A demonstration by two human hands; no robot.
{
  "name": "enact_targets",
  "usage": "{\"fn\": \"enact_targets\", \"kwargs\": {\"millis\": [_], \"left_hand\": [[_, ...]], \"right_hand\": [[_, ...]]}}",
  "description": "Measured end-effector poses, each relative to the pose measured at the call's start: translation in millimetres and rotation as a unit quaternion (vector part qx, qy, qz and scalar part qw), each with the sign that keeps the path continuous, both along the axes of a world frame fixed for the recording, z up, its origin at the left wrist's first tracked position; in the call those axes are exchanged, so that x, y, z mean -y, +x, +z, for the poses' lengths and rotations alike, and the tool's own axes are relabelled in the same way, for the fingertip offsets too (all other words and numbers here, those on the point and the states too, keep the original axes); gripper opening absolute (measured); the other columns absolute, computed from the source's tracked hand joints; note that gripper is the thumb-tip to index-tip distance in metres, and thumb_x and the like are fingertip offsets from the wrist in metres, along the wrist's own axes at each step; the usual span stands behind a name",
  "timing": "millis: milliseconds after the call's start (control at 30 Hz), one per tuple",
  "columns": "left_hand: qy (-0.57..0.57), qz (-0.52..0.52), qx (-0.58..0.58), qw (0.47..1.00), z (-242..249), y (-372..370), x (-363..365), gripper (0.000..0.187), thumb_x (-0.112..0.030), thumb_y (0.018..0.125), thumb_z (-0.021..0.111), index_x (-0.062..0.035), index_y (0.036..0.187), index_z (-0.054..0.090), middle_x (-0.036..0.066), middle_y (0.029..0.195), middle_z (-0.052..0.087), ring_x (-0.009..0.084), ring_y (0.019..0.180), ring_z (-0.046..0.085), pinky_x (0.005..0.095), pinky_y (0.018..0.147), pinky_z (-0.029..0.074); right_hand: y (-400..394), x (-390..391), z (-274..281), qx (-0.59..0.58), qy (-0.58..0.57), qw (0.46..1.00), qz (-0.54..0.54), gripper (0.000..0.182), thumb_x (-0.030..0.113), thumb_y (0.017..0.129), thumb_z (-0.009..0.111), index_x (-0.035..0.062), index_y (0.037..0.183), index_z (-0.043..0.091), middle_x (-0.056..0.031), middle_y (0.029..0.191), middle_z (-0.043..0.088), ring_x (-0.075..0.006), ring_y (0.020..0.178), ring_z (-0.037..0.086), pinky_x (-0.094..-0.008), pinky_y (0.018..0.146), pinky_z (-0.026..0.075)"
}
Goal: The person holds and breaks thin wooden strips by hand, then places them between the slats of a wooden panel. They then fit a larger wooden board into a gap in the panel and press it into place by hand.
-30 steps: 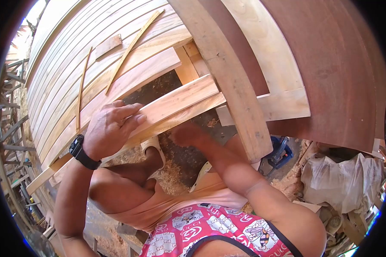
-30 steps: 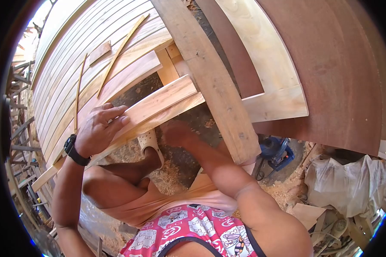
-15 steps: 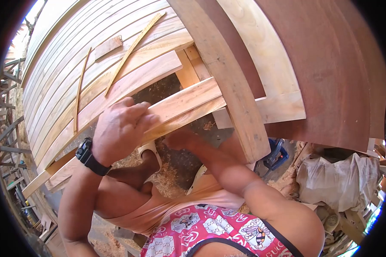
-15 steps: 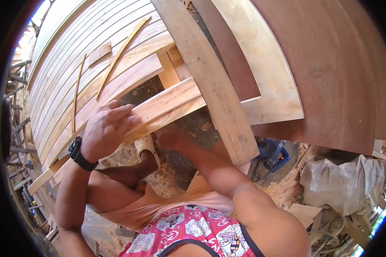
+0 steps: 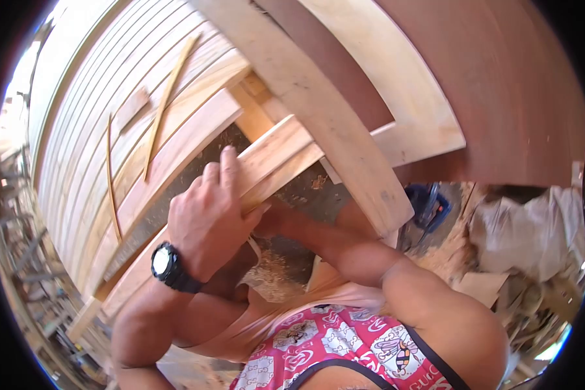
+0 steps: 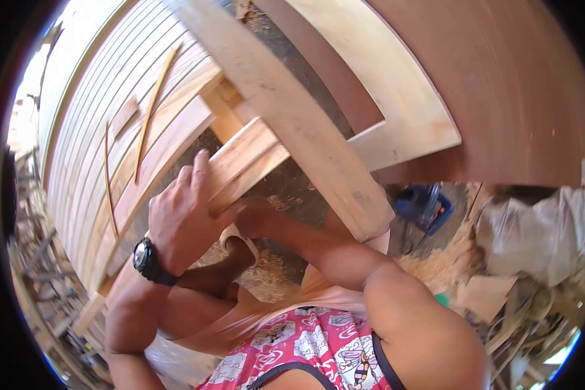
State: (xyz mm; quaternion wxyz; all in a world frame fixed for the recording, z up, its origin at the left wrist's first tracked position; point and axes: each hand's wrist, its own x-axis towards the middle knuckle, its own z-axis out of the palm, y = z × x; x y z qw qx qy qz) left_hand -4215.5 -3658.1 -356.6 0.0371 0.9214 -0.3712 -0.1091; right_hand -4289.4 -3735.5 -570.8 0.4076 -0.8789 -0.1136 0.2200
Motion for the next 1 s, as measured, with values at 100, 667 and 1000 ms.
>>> {"fn": "enact_targets", "kwargs": {"millis": [100, 667, 1000], "left_hand": [[0.015, -0.016, 0.051, 0.998, -3.2, -4.6, 3.8, 0.087, -0.043, 0.072, 0.08, 0.0042, 0.136, 0.045, 0.017, 0.099, 0.062, 0.0296, 0.082, 0.067, 0.0382, 0.063, 0.055], [0.034, 0.021, 0.034, 0.999, 2.6, -11.7, 14.9, 0.088, -0.039, 0.074, 0.081, 0.0077, 0.137, 0.042, 0.025, 0.109, 0.062, 0.0398, 0.093, 0.064, 0.0471, 0.078, 0.051], [0.022, 0.033, 0.013, 0.999, 4.5, -10.0, 13.6, 0.088, -0.04, 0.07, 0.081, 0.0031, 0.138, 0.044, 0.022, 0.11, 0.062, 0.0387, 0.092, 0.065, 0.046, 0.074, 0.053]], "right_hand": [[-3.1, -5.1, 9.7, -0.039, 0.038, 0.999, 0.005, 0.03, 0.014, 0.082, 0.06, 0.0016, 0.109, 0.068, -0.0152, 0.096, 0.072, -0.0334, 0.099, 0.068, -0.0445, 0.096, 0.049], [-21.4, -13.4, 46.8, 0.018, -0.026, 0.998, 0.063, 0.017, 0.01, 0.08, 0.06, 0.0035, 0.086, 0.074, -0.016, 0.089, 0.073, -0.0294, 0.084, 0.072, -0.0418, 0.074, 0.057], [-18.5, 0.7, 40.5, 0.05, -0.061, 0.994, 0.078, 0.02, 0.019, 0.074, 0.071, 0.0043, 0.086, 0.074, -0.0132, 0.087, 0.073, -0.0275, 0.081, 0.073, -0.0425, 0.069, 0.057]]}}
